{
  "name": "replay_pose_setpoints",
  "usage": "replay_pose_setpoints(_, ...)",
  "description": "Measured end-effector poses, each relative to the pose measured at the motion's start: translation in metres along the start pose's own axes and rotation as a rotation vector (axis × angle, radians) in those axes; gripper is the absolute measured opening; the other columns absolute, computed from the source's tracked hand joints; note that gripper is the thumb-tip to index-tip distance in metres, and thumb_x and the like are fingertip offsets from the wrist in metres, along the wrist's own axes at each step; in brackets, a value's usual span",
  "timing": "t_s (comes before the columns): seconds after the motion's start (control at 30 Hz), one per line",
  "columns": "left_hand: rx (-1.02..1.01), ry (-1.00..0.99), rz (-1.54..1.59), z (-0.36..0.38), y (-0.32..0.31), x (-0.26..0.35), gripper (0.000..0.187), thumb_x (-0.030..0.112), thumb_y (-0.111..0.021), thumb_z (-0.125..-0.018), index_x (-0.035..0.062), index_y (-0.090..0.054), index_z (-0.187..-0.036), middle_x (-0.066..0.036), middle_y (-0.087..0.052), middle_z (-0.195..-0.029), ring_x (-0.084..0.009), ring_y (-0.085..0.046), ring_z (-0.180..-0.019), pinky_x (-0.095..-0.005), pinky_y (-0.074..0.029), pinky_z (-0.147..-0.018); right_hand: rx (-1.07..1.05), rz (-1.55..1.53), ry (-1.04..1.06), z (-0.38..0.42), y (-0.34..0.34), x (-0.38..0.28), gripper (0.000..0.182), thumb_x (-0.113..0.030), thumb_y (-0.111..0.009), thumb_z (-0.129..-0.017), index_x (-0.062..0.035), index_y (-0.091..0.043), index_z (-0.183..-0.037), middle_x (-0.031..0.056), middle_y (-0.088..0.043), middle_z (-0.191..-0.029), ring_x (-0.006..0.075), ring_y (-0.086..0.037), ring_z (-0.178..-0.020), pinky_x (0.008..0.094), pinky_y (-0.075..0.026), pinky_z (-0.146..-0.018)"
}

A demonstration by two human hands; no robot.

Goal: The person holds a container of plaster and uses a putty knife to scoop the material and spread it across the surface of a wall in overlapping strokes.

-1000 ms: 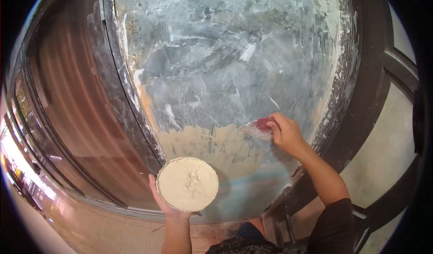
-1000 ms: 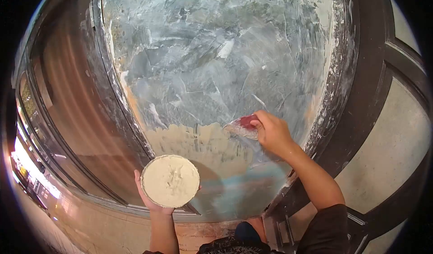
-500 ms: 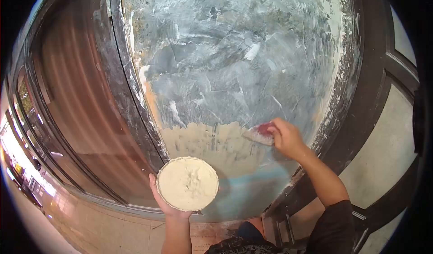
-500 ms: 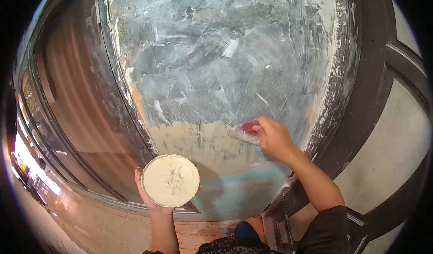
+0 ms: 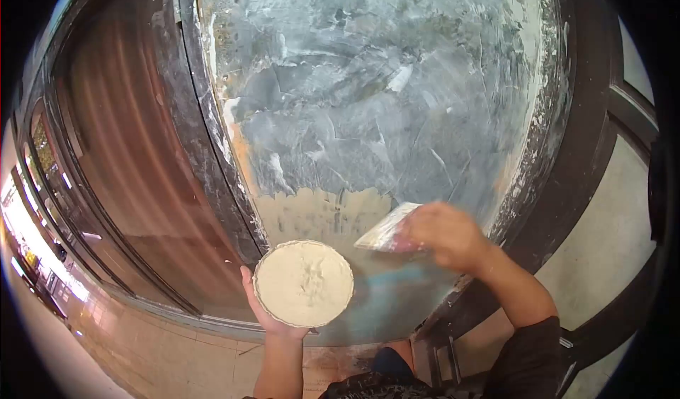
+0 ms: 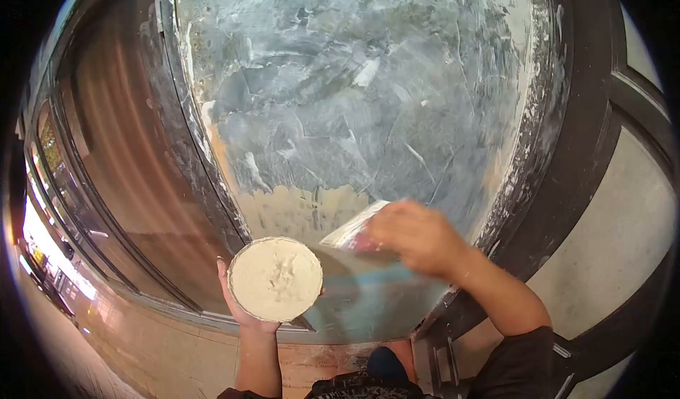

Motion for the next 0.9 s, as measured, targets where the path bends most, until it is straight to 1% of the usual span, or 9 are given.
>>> replay_pose_setpoints(0.03, -0.001, 0.005, -0.023, -0.001, -0.002, -0.001, 0.086, 0.075, -0.034, -0.098, 0.0041, -0.054, -0.143, -0.018, -0.058, -0.143, -0.0392, -0.059, -0.126, -0.0560, -0.051, -0.104, 0.002, -0.002, -0.007, -0.007, -0.001, -0.013, 0.027, -0.006, -0.066, -0.085, -0.0077, -0.069, -0.111, 0.0052, -0.070, -0.100, 0.0260, -0.068, -0.096, 0.0354, -0.057, -0.086)
replay_pose_setpoints(0.07, -0.003, 0.011, -0.046, -0.001, -0.003, -0.002, 0.087, 0.075, -0.034, -0.098, 0.0040, -0.053, -0.143, -0.018, -0.058, -0.143, -0.0390, -0.059, -0.126, -0.0557, -0.051, -0.104, -0.036, 0.014, 0.053, -0.013, -0.002, -0.027, 0.027, -0.007, -0.066, -0.085, -0.0095, -0.069, -0.111, 0.0034, -0.069, -0.104, 0.0257, -0.067, -0.101, 0.0360, -0.057, -0.085)
replay_pose_setpoints(0.1, 0.048, -0.010, -0.024, -0.002, -0.001, -0.003, 0.088, 0.076, -0.037, -0.098, 0.0038, -0.052, -0.145, -0.020, -0.054, -0.148, -0.0456, -0.057, -0.127, -0.0670, -0.048, -0.104, -0.075, 0.030, 0.114, -0.015, -0.003, -0.035, 0.027, -0.009, -0.065, -0.084, -0.0113, -0.069, -0.111, 0.0016, -0.068, -0.107, 0.0254, -0.065, -0.106, 0.0365, -0.057, -0.084)
replay_pose_setpoints(0.13, 0.049, -0.005, -0.027, -0.001, -0.003, -0.004, 0.088, 0.076, -0.037, -0.098, 0.0038, -0.052, -0.145, -0.020, -0.054, -0.148, -0.0456, -0.057, -0.127, -0.0670, -0.048, -0.104, -0.073, 0.031, 0.109, -0.014, -0.002, -0.036, 0.027, -0.009, -0.065, -0.084, -0.0113, -0.069, -0.111, 0.0016, -0.068, -0.107, 0.0254, -0.065, -0.106, 0.0365, -0.057, -0.084)
replay_pose_setpoints(0.2, 0.002, 0.001, 0.015, 0.001, -0.011, -0.004, 0.086, 0.074, -0.038, -0.099, 0.0024, -0.053, -0.144, -0.019, -0.057, -0.145, -0.0412, -0.060, -0.125, -0.0574, -0.051, -0.104, -0.178, 0.087, 0.171, -0.013, -0.003, -0.038, 0.027, -0.015, -0.066, -0.085, -0.0133, -0.067, -0.112, 0.0014, -0.064, -0.111, 0.0264, -0.063, -0.110, 0.0378, -0.057, -0.084)
replay_pose_setpoints(0.3, -0.014, -0.001, -0.002, 0.000, -0.015, -0.007, 0.084, 0.072, -0.038, -0.100, 0.0028, -0.054, -0.143, -0.019, -0.058, -0.144, -0.0393, -0.062, -0.124, -0.0543, -0.052, -0.104, -0.180, 0.061, 0.184, -0.013, -0.004, -0.041, 0.028, -0.015, -0.066, -0.085, -0.0141, -0.066, -0.114, 0.0012, -0.062, -0.109, 0.0277, -0.063, -0.108, 0.0389, -0.056, -0.084)
replay_pose_setpoints(0.73, -0.022, 0.047, 0.035, -0.001, -0.025, -0.011, 0.082, 0.071, -0.039, -0.100, 0.0020, -0.058, -0.140, -0.019, -0.062, -0.140, -0.0384, -0.064, -0.122, -0.0522, -0.053, -0.104, -0.117, 0.085, 0.209, -0.013, -0.015, -0.051, 0.029, -0.016, -0.069, -0.085, -0.0118, -0.065, -0.113, 0.0013, -0.061, -0.105, 0.0259, -0.063, -0.106, 0.0376, -0.057, -0.085)
replay_pose_setpoints(0.8, -0.048, 0.051, 0.054, -0.002, -0.023, -0.013, 0.081, 0.071, -0.040, -0.100, 0.0026, -0.058, -0.140, -0.018, -0.062, -0.140, -0.0383, -0.064, -0.121, -0.0519, -0.053, -0.104, -0.111, 0.099, 0.195, -0.014, -0.014, -0.052, 0.031, -0.016, -0.069, -0.083, -0.0118, -0.065, -0.113, 0.0013, -0.062, -0.104, 0.0260, -0.063, -0.106, 0.0375, -0.058, -0.083)
replay_pose_setpoints(0.9, -0.022, 0.043, 0.010, -0.005, -0.019, -0.014, 0.080, 0.071, -0.040, -0.100, 0.0034, -0.058, -0.140, -0.018, -0.062, -0.140, -0.0380, -0.064, -0.122, -0.0520, -0.053, -0.103, -0.088, 0.085, 0.194, -0.012, -0.016, -0.047, 0.032, -0.017, -0.070, -0.082, -0.0117, -0.066, -0.114, 0.0017, -0.063, -0.107, 0.0267, -0.064, -0.107, 0.0379, -0.058, -0.082)
Point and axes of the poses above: each hand's wrist, its own z-axis away from the middle knuckle, its own y-axis out of the back of the hand, x = y × z, the point moved 2 cm from there along -z, towards the middle knuckle
